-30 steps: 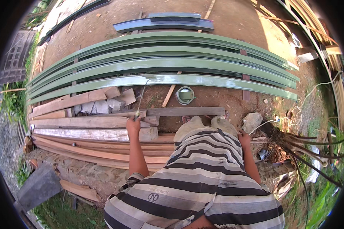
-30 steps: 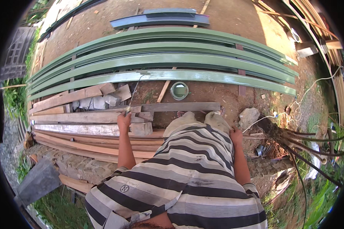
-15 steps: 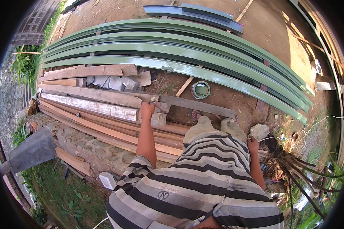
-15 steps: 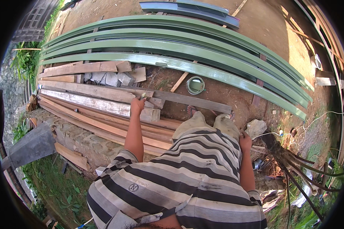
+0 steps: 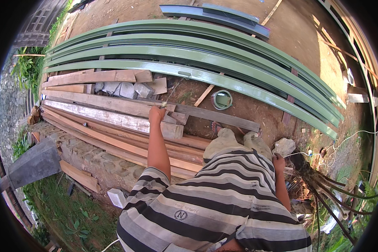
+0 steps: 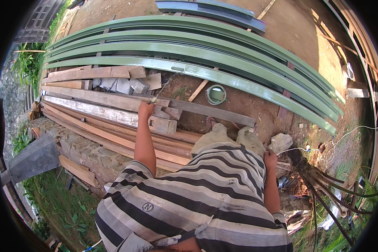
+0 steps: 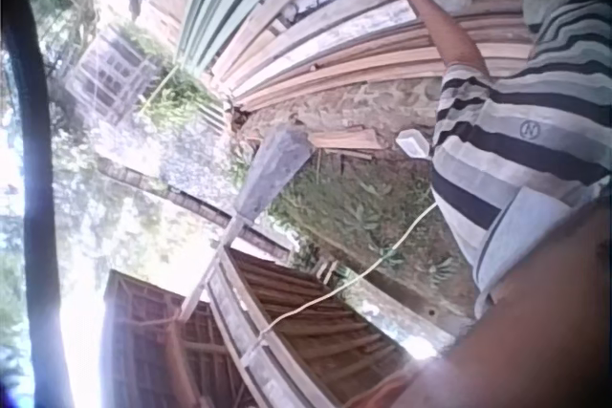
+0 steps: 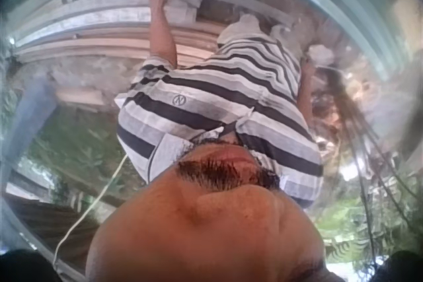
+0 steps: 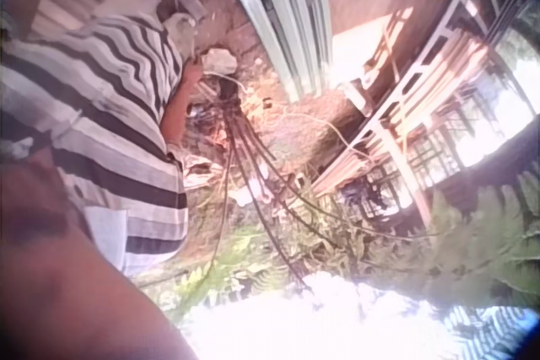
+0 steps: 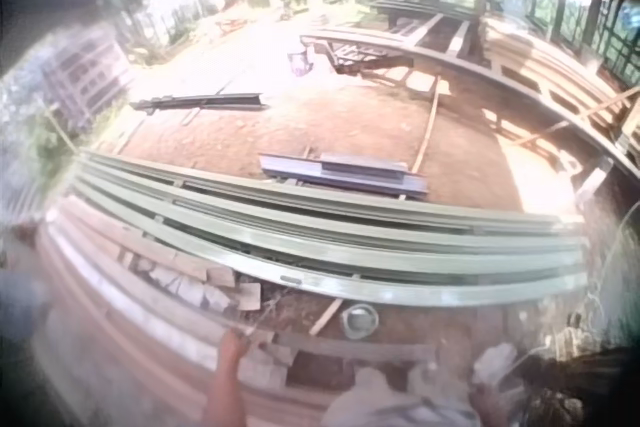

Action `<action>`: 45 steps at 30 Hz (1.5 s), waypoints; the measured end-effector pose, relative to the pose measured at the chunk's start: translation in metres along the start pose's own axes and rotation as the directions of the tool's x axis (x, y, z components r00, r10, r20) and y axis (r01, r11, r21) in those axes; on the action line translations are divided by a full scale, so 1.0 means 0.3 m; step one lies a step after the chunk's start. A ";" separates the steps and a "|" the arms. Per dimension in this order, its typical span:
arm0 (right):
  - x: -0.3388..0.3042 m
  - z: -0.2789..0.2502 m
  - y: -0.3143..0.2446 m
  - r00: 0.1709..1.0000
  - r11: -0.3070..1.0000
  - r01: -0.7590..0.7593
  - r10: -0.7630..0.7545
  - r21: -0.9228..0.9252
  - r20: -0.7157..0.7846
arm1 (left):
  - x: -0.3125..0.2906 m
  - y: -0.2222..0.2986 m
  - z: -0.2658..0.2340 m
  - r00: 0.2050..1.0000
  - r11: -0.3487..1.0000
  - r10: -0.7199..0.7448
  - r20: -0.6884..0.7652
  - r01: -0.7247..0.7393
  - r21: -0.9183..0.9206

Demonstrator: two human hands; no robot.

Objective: The person paints a series of metal beams using a roller and a brush. They dip the tools into a bucket of green paint and apply it to the surface of the beams, moving along the length of each beam to ensure coverage.

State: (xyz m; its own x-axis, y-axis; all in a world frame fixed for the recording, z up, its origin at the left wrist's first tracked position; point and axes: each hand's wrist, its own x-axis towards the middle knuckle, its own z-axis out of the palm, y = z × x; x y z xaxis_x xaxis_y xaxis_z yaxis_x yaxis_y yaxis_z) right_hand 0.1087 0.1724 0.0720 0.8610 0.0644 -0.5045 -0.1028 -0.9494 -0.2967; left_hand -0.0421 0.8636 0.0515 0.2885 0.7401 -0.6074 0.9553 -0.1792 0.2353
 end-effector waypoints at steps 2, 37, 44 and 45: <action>0.007 0.007 0.007 1.000 1.000 0.020 -0.019 0.011 -0.025 | 0.052 -0.010 0.024 0.996 0.999 0.043 -0.080 -0.040 0.033; -0.002 0.029 0.012 0.988 0.989 -0.147 0.147 0.009 -0.042 | -0.318 0.233 0.254 0.974 0.973 0.227 0.013 -0.227 0.043; 0.022 0.013 0.064 0.988 0.984 -0.127 0.136 0.125 -0.068 | -0.352 0.398 0.321 0.985 0.982 0.169 -0.014 -0.167 0.091; 0.017 0.006 0.047 0.989 0.987 -0.136 0.140 0.084 -0.042 | -0.373 0.417 0.319 0.985 0.982 0.170 -0.015 -0.168 0.081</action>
State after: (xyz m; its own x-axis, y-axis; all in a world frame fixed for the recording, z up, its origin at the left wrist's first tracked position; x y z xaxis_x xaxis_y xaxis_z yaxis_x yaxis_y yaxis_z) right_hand 0.1108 0.1600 0.0638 0.8584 -0.0818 -0.5064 -0.2602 -0.9202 -0.2924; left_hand 0.0515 0.6963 0.0763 0.4456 0.7082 -0.5475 0.8952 -0.3531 0.2719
